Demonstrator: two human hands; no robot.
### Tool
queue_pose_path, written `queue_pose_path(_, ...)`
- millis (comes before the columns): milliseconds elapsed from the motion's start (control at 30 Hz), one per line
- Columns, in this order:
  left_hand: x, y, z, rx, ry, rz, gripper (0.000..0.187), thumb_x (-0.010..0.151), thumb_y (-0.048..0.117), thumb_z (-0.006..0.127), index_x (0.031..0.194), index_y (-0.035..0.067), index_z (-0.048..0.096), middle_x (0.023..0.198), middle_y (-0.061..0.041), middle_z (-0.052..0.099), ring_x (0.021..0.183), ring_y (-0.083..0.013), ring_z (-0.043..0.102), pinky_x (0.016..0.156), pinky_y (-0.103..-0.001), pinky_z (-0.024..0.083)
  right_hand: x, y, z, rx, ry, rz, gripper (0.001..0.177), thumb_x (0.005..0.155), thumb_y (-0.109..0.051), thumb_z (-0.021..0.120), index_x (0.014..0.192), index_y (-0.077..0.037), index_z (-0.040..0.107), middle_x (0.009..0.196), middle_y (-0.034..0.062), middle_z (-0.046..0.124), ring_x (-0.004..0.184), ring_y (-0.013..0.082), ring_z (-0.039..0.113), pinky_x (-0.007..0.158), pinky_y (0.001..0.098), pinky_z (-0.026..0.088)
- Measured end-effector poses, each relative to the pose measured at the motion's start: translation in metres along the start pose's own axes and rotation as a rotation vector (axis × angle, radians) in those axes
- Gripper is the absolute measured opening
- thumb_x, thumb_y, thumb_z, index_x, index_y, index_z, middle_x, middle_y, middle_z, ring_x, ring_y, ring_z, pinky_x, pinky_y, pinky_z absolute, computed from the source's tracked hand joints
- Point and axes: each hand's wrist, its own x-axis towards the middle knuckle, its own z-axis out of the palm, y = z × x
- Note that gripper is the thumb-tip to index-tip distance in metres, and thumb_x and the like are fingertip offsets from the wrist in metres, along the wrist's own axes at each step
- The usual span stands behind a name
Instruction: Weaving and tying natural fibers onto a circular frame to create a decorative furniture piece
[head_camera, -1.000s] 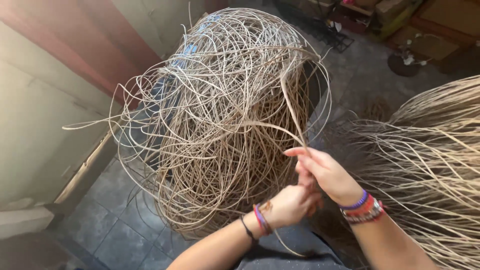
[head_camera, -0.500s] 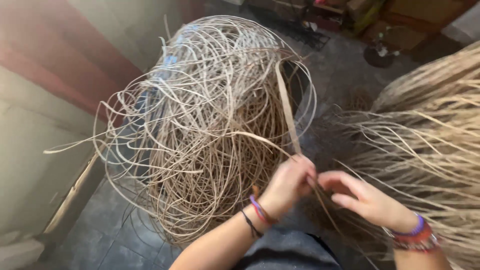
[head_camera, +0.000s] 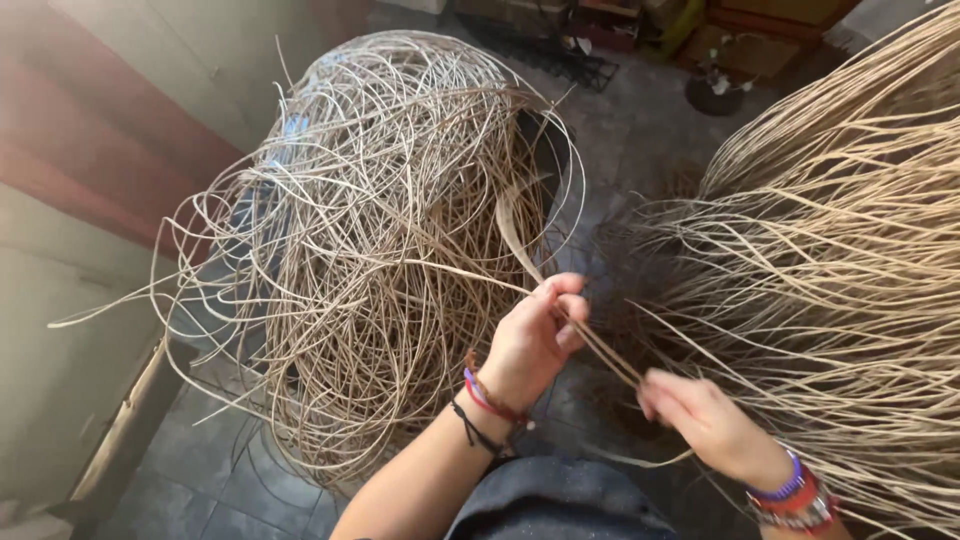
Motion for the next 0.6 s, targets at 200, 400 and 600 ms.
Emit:
queue_pose_path(200, -0.034, -0.045, 0.042, 1.046, -0.283, 0.21, 0.034, 0.107, 0.023, 0.042, 0.082, 0.017, 0.064, 0.08, 0.0, 0.057, 0.078, -0.0142, 0.058, 0.082, -0.03, 0.047, -0.002, 0.022, 0.005, 0.388, 0.077, 0.044, 0.063, 0.096, -0.029, 0.052, 0.155, -0.01, 0.04, 0.156, 0.0059, 0.053, 0.141, 0.0136, 0.051, 0.117, 0.0306, 0.042)
queue_pose_path(400, -0.065, -0.157, 0.007, 1.078, -0.145, -0.19, 0.036, 0.114, 0.03, 0.047, 0.088, 0.007, 0.059, 0.074, -0.006, 0.062, 0.062, -0.0174, 0.052, 0.06, -0.036, 0.045, 0.049, -0.025, 0.022, 0.691, -0.002, 0.131, 0.037, 0.106, -0.016, 0.041, 0.134, -0.002, 0.062, 0.072, 0.0053, 0.047, 0.059, 0.0129, 0.041, 0.049, 0.0249, 0.039)
queue_pose_path(600, -0.056, -0.034, 0.049, 0.354, 0.126, 0.11, 0.036, 0.08, 0.001, 0.055, 0.114, -0.007, 0.063, 0.106, -0.014, 0.069, 0.057, -0.0073, 0.059, 0.053, -0.018, 0.046, 0.009, 0.018, 0.022, 0.213, 0.127, -0.022, 0.036, 0.105, -0.028, 0.044, 0.087, -0.012, 0.07, 0.082, -0.0006, 0.068, 0.075, 0.0117, 0.059, 0.074, 0.0284, 0.049)
